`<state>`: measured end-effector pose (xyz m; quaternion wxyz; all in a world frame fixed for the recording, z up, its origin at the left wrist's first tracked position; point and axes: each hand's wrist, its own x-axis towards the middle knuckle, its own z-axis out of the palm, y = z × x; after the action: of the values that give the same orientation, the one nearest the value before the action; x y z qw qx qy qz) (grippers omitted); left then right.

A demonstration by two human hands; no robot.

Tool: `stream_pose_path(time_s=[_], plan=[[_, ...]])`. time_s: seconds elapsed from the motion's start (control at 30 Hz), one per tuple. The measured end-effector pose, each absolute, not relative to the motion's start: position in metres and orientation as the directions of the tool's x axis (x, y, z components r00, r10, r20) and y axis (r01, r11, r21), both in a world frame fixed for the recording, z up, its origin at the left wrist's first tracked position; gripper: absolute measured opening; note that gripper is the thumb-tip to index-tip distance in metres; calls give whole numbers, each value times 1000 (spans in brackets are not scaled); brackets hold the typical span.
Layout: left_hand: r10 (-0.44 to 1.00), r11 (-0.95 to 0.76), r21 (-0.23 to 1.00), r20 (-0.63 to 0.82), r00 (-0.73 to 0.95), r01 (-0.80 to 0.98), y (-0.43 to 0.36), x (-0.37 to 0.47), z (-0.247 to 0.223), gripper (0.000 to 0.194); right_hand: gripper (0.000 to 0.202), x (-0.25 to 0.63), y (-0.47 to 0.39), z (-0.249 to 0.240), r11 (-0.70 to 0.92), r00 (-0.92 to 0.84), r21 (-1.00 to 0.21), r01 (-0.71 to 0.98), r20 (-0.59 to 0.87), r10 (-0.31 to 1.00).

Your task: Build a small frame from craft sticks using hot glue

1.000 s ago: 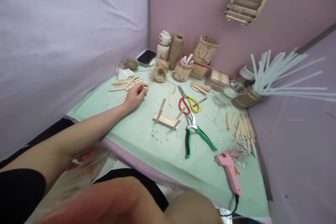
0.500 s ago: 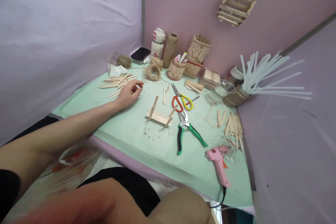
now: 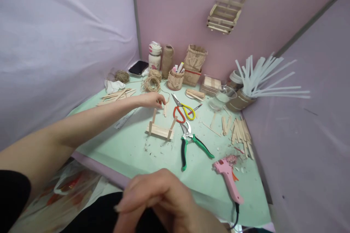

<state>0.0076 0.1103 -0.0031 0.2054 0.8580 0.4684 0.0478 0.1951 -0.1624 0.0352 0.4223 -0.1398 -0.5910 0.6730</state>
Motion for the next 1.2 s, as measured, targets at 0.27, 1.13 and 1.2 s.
stream_pose_path(time_s=[0.27,1.13,1.2], plan=[[642,-691,336,-123,757,640,137,21,-22,18,64,236,-127,30,300,-305,-862,-409,439,845],[683,-731,265,283,674,629,32,-10,113,8,21,210,-16,76,689,-382,-200,696,710,592],[692,-722,275,293,660,635,25,-10,115,9,15,199,-8,76,687,-462,-113,718,661,592]])
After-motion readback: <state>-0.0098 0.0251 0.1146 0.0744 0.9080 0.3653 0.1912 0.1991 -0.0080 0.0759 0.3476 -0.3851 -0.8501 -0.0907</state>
